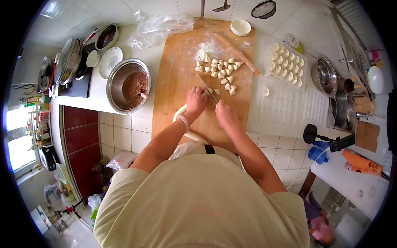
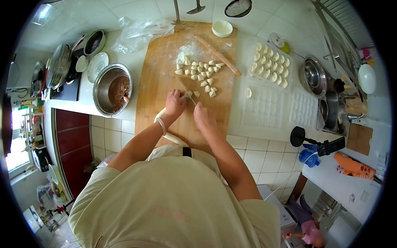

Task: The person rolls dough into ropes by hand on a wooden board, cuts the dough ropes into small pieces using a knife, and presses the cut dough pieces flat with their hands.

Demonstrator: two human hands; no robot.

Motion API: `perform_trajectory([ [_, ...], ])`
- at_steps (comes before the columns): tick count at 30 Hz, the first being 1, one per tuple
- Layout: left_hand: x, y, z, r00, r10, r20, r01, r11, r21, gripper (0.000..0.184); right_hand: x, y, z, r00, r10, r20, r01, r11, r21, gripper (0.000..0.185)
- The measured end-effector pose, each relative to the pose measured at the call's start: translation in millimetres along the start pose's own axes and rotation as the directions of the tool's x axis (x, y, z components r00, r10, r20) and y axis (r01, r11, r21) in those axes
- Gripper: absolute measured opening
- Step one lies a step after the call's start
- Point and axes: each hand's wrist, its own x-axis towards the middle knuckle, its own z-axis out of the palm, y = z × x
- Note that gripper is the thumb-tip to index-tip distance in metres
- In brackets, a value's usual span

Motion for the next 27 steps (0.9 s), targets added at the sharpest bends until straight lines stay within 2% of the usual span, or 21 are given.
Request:
perform_trajectory([
  [4,0,2,-3,0.999,-0.026,0.019,0.026,1.000,0.000,0.022,18,3,19,1.000,0.021,-0.010,-0.021,1.000,0.009,0.025],
  [9,-14,0,-8,0.997,-0.059,0.040,0.059,0.998,-0.021,0.018,7,5,13,0.991,-0.027,-0.130,0.037,0.997,0.074,0.026],
  [10,-18,1,-9,0.997,-0.066,0.042,0.067,0.998,-0.020,0.018,2,5,11,0.992,-0.027,-0.123,0.037,0.997,0.074,0.026],
  [12,-23,5,-8,0.999,0.047,-0.026,-0.048,0.998,-0.042,0.016,-8,3,4,0.991,-0.052,-0.120,0.058,0.997,0.042,0.023],
  [13,-25,7,-9,0.999,0.048,-0.022,-0.049,0.998,-0.044,0.016,-13,0,0,0.992,-0.048,-0.119,0.053,0.998,0.043,0.023],
  [15,-24,9,-8,0.999,0.043,0.019,-0.042,0.998,-0.050,0.017,-19,-4,-7,0.998,-0.060,-0.009,0.059,0.994,-0.088,0.026],
  [19,-24,10,-11,0.997,0.078,0.025,-0.077,0.997,-0.023,0.020,-16,2,7,0.999,-0.049,0.013,0.050,0.996,-0.074,0.025],
  [22,-27,8,-13,0.996,0.087,0.019,-0.086,0.995,-0.050,0.022,-9,3,22,0.998,-0.054,-0.034,0.052,0.997,-0.059,0.026],
  [25,-26,4,-14,0.996,0.086,0.017,-0.086,0.996,0.010,0.024,1,-3,26,0.996,-0.024,-0.080,0.019,0.998,-0.055,0.026],
  [27,-24,-1,-15,0.999,0.031,0.009,-0.031,1.000,0.002,0.025,2,-4,24,0.993,-0.004,-0.115,0.003,1.000,-0.011,0.025],
])
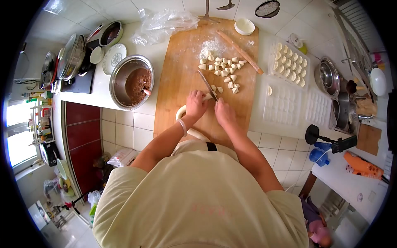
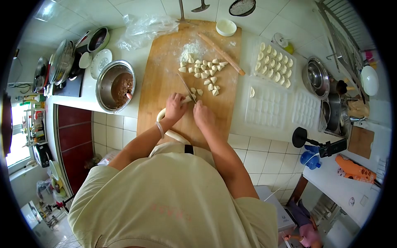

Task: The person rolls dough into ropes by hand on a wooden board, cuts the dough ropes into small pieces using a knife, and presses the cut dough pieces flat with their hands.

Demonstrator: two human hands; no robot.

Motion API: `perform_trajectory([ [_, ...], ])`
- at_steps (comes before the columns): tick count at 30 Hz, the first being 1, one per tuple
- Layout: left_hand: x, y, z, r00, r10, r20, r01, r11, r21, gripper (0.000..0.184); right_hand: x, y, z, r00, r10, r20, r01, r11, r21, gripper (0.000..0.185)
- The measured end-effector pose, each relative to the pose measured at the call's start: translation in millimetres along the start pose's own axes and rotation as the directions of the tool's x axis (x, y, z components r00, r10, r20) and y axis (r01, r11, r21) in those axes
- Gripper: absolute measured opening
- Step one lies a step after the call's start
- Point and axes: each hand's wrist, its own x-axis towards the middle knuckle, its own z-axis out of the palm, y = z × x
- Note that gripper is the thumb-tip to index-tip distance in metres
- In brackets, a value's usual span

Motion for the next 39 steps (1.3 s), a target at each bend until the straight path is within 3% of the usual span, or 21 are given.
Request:
perform_trajectory([
  [4,1,-9,1,0.995,-0.102,0.003,0.102,0.995,0.011,0.020,-8,-3,-10,0.999,-0.042,-0.003,0.042,0.998,0.041,0.025],
  [6,2,-12,3,0.993,-0.115,-0.023,0.116,0.993,0.037,0.019,-11,-8,-19,0.993,-0.085,0.083,0.090,0.994,-0.057,0.025],
  [9,3,-12,3,0.990,-0.140,-0.024,0.141,0.989,0.045,0.019,-12,-20,-29,0.986,-0.006,0.169,0.017,0.998,-0.063,0.025],
  [16,3,-6,-2,0.992,-0.127,-0.016,0.128,0.989,0.072,0.019,5,-16,0,0.993,0.016,0.117,-0.010,0.999,-0.048,0.028],
  [19,-3,1,-9,0.985,-0.131,0.108,0.127,0.991,0.049,0.021,1,-8,-5,0.994,-0.019,0.110,0.016,0.999,0.034,0.030],
  [21,0,11,-19,0.861,-0.271,0.430,0.311,0.950,-0.025,0.029,-21,-2,-24,1.000,0.015,-0.016,-0.013,0.986,0.163,0.029],
  [22,7,21,-21,0.860,-0.267,0.435,0.310,0.950,-0.029,0.029,-27,5,-26,1.000,0.021,-0.016,-0.018,0.987,0.160,0.029],
  [24,24,42,-16,0.929,0.183,0.321,-0.195,0.981,0.005,0.033,-38,20,-33,0.947,0.210,-0.245,-0.087,0.898,0.432,0.036],
  [25,32,50,-2,0.930,0.187,0.317,-0.197,0.980,-0.001,0.033,-41,31,-33,0.945,0.210,-0.250,-0.088,0.900,0.426,0.036],
  [27,51,62,26,0.726,0.568,0.388,-0.635,0.770,0.061,0.038,-48,55,-26,0.885,0.178,-0.429,0.030,0.901,0.434,0.049],
  [28,59,53,37,0.728,0.571,0.379,-0.636,0.769,0.062,0.038,-51,62,-25,0.895,0.255,-0.365,-0.060,0.882,0.468,0.050],
  [30,80,35,52,0.590,0.609,0.530,-0.789,0.573,0.220,0.043,-61,68,-21,0.892,0.281,-0.355,-0.109,0.894,0.434,0.051],
  [31,97,36,51,0.595,0.614,0.518,-0.788,0.572,0.227,0.043,-64,71,-20,0.885,0.318,-0.340,-0.168,0.899,0.404,0.052],
  [33,127,39,47,0.729,0.410,0.548,-0.663,0.623,0.415,0.051,-70,73,-13,0.877,0.316,-0.361,-0.177,0.912,0.370,0.055],
  [34,143,42,44,0.723,0.435,0.537,-0.642,0.710,0.289,0.055,-71,72,-10,0.887,0.309,-0.342,-0.191,0.922,0.337,0.057],
  [37,178,55,67,0.736,0.451,0.505,-0.633,0.724,0.276,0.056,-66,70,-6,0.906,0.289,-0.309,-0.203,0.938,0.280,0.061],
  [38,180,48,81,0.748,0.530,0.400,-0.648,0.712,0.269,0.050,-63,68,-9,0.931,0.291,-0.220,-0.234,0.939,0.250,0.062],
  [39,184,49,78,0.753,0.527,0.393,-0.644,0.714,0.275,0.050,-62,66,-10,0.948,0.293,-0.123,-0.263,0.940,0.217,0.062],
])
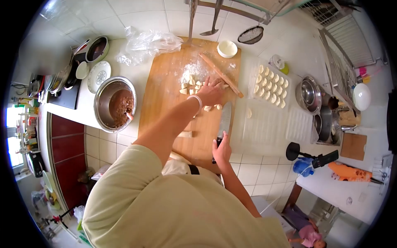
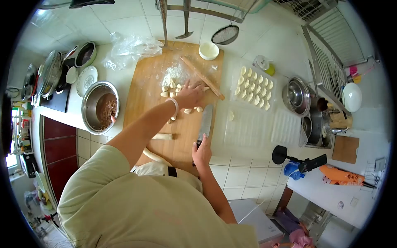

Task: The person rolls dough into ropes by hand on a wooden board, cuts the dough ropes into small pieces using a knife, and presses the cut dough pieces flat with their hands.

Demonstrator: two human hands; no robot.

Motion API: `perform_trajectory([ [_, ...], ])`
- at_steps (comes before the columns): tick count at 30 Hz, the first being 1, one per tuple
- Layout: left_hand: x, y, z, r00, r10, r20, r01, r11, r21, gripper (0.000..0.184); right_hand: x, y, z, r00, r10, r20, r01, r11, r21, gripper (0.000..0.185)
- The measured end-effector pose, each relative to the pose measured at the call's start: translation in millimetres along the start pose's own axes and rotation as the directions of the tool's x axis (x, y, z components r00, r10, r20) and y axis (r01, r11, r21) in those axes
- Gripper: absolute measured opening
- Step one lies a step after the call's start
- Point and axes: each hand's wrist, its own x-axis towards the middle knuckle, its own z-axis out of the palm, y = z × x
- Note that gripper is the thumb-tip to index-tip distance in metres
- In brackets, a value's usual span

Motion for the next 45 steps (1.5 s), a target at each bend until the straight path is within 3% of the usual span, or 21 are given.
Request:
perform_trajectory([
  [2,-4,-1,-6,0.962,-0.066,0.264,0.091,0.992,-0.085,0.043,5,-1,-2,0.996,-0.090,-0.028,0.088,0.993,-0.085,0.062],
  [4,-29,-1,-14,0.980,-0.087,0.179,0.113,0.984,-0.140,0.040,12,-9,-16,0.999,0.035,0.004,-0.035,0.999,-0.035,0.057],
  [6,-52,1,-41,0.940,-0.104,0.325,0.211,0.925,-0.316,0.037,28,-13,-26,0.999,0.040,0.010,-0.040,0.998,-0.053,0.048],
  [8,-62,-9,-36,0.968,-0.118,0.220,0.181,0.939,-0.294,0.037,49,-24,-36,0.999,-0.049,-0.022,0.050,0.997,0.064,0.045],
  [11,-54,-44,-32,0.937,-0.245,-0.248,0.243,0.969,-0.036,0.036,102,-44,-25,0.932,-0.330,-0.153,0.337,0.941,0.021,0.052],
  [12,-59,-52,-26,0.933,-0.255,-0.253,0.255,0.966,-0.036,0.036,115,-57,-27,0.888,-0.417,-0.192,0.428,0.904,0.014,0.055],
  [15,-84,-64,-30,0.898,-0.427,0.102,0.437,0.849,-0.298,0.023,155,-68,-5,0.871,-0.425,-0.246,0.427,0.903,-0.048,0.052],
  [20,-95,-81,-20,0.810,-0.582,0.073,0.561,0.731,-0.389,0.019,164,-63,53,0.746,-0.644,-0.168,0.663,0.743,0.093,0.043],
  [21,-86,-90,-9,0.720,-0.688,-0.097,0.609,0.692,-0.389,0.023,165,-64,57,0.685,-0.716,-0.132,0.728,0.668,0.154,0.040],
  [22,-76,-102,5,0.594,-0.759,-0.266,0.648,0.648,-0.402,0.028,169,-73,47,0.686,-0.716,-0.134,0.728,0.670,0.146,0.040],
  [24,-60,-117,31,0.554,-0.820,-0.145,0.728,0.562,-0.393,0.042,178,-88,29,0.769,-0.604,-0.210,0.639,0.721,0.267,0.034],
  [26,-39,-116,47,0.551,-0.734,0.398,0.553,-0.036,-0.832,0.038,215,-96,10,0.777,-0.543,-0.319,0.620,0.750,0.232,0.026],
  [27,-30,-104,32,0.622,-0.695,0.361,0.427,-0.085,-0.900,0.042,241,-102,-12,0.755,-0.559,-0.344,0.635,0.754,0.168,0.024],
  [30,-22,-100,21,0.613,-0.718,0.330,0.176,-0.284,-0.943,0.044,330,-121,-61,0.787,-0.567,-0.242,0.581,0.814,-0.015,0.021],
  [32,-37,-102,12,0.570,-0.776,0.268,0.247,-0.149,-0.957,0.044,394,-132,-71,0.793,-0.559,-0.243,0.537,0.829,-0.155,0.019],
  [33,-48,-102,5,0.538,-0.820,0.197,0.322,-0.016,-0.947,0.044,415,-141,-71,0.902,-0.382,-0.202,0.384,0.923,-0.031,0.019],
  [35,-75,-87,-20,0.505,-0.839,0.202,0.336,-0.025,-0.942,0.041,451,-152,-72,0.895,-0.447,-0.008,0.424,0.854,-0.303,0.018],
  [39,-131,-65,-44,0.447,-0.878,0.170,0.451,0.057,-0.891,0.037,487,-142,-47,0.873,-0.472,0.120,0.478,0.784,-0.395,0.016],
  [40,-141,-62,-50,0.433,-0.884,0.176,0.457,0.047,-0.888,0.037,483,-144,-50,0.870,-0.474,0.135,0.487,0.780,-0.393,0.016],
  [42,-163,-48,-60,0.508,-0.860,0.058,0.521,0.253,-0.815,0.040,465,-145,-60,0.888,-0.458,-0.048,0.439,0.873,-0.214,0.015],
  [45,-188,-33,-66,0.602,-0.799,0.005,0.602,0.449,-0.661,0.057,413,-155,-79,0.848,-0.529,0.026,0.529,0.849,0.007,0.014],
])
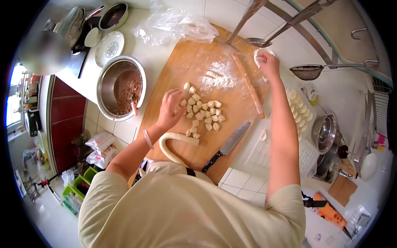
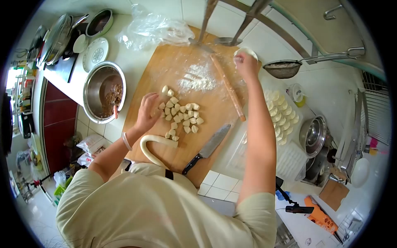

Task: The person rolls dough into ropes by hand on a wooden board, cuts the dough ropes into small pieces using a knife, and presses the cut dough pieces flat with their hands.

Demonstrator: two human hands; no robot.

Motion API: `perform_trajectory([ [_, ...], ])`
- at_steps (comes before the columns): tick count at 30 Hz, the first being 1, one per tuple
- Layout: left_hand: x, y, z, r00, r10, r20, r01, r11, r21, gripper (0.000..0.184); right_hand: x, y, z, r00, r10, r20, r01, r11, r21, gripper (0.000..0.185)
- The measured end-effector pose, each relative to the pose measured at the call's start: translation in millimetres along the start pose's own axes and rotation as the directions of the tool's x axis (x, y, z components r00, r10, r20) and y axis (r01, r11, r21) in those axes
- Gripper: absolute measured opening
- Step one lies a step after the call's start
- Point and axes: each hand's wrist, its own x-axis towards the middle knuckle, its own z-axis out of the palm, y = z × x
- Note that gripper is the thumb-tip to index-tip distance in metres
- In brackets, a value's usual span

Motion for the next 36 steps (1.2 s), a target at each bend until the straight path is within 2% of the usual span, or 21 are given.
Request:
perform_trajectory([
  [2,-15,-12,0,0.989,0.103,0.105,-0.117,0.984,0.136,0.086,-59,-42,9,0.938,0.091,0.333,-0.234,0.876,0.421,0.023],
  [4,-21,1,1,0.975,0.099,0.197,-0.148,0.957,0.251,0.094,-117,-45,50,0.914,-0.230,0.334,0.109,0.933,0.344,0.027],
  [6,-29,1,11,0.910,0.073,0.409,-0.243,0.893,0.379,0.109,-180,-87,66,0.892,-0.247,0.380,0.086,0.915,0.394,0.033],
  [8,-28,1,19,0.861,0.128,0.493,-0.348,0.853,0.387,0.107,-237,-109,80,0.836,-0.370,0.406,0.449,0.886,-0.116,0.055],
  [10,-16,1,27,0.788,0.156,0.596,-0.463,0.787,0.407,0.099,-256,-94,98,0.854,-0.337,0.396,0.439,0.876,-0.200,0.064],
  [11,-1,-5,28,0.786,0.161,0.596,-0.468,0.785,0.405,0.099,-263,-84,106,0.872,-0.302,0.384,0.424,0.859,-0.287,0.074],
  [13,30,-19,34,0.883,0.262,0.389,-0.453,0.691,0.563,0.091,-251,-69,112,0.915,-0.239,0.326,0.343,0.885,-0.314,0.077],
  [15,56,-18,54,0.923,0.255,0.287,-0.378,0.738,0.560,0.083,-236,-64,120,0.993,-0.119,-0.022,0.108,0.956,-0.273,0.074],
  [16,68,-12,61,0.956,0.236,0.177,-0.295,0.782,0.549,0.075,-228,-70,124,0.994,-0.094,-0.049,0.073,0.943,-0.324,0.074],
  [17,65,-8,66,0.953,0.240,0.182,-0.301,0.784,0.543,0.075,-232,-74,126,0.995,-0.087,-0.053,0.065,0.942,-0.328,0.074],
  [19,53,4,73,0.863,0.255,0.437,-0.450,0.782,0.432,0.066,-239,-74,130,0.962,-0.264,0.077,0.273,0.951,-0.149,0.074],
  [20,41,4,60,0.817,0.303,0.490,-0.485,0.822,0.300,0.064,-255,-76,121,0.958,-0.232,0.170,0.259,0.953,-0.158,0.072],
  [23,16,-18,36,0.776,0.354,0.521,-0.583,0.718,0.380,0.066,-284,-67,102,0.948,-0.238,0.210,0.293,0.912,-0.288,0.069],
  [24,23,-3,34,0.860,0.215,0.462,-0.442,0.766,0.466,0.067,-275,-67,103,0.971,-0.208,0.119,0.238,0.901,-0.362,0.062],
  [27,53,4,66,0.911,0.281,0.301,-0.386,0.838,0.385,0.067,-237,-74,117,0.956,-0.289,0.045,0.291,0.934,-0.206,0.051],
  [28,60,4,64,0.832,0.315,0.457,-0.479,0.823,0.305,0.063,-222,-83,104,0.920,-0.391,-0.033,0.377,0.905,-0.198,0.041],
  [29,68,5,65,0.836,0.316,0.449,-0.476,0.824,0.306,0.063,-206,-79,103,0.917,-0.397,-0.030,0.384,0.901,-0.201,0.041],
  [31,86,5,66,0.866,0.395,0.306,-0.475,0.841,0.260,0.057,-173,-73,107,0.940,-0.158,-0.303,0.167,0.986,0.002,0.035],
  [33,99,1,67,0.905,0.372,0.209,-0.424,0.831,0.361,0.057,-148,-69,105,0.975,-0.129,-0.181,0.116,0.990,-0.079,0.035],
  [35,101,-15,76,0.917,0.225,0.329,-0.258,0.964,0.062,0.052,-126,-70,102,0.994,-0.094,-0.055,0.084,0.983,-0.166,0.036],
  [36,97,-14,73,0.919,0.219,0.328,-0.255,0.964,0.069,0.052,-117,-72,103,0.994,-0.085,0.068,0.093,0.989,-0.118,0.038],
])
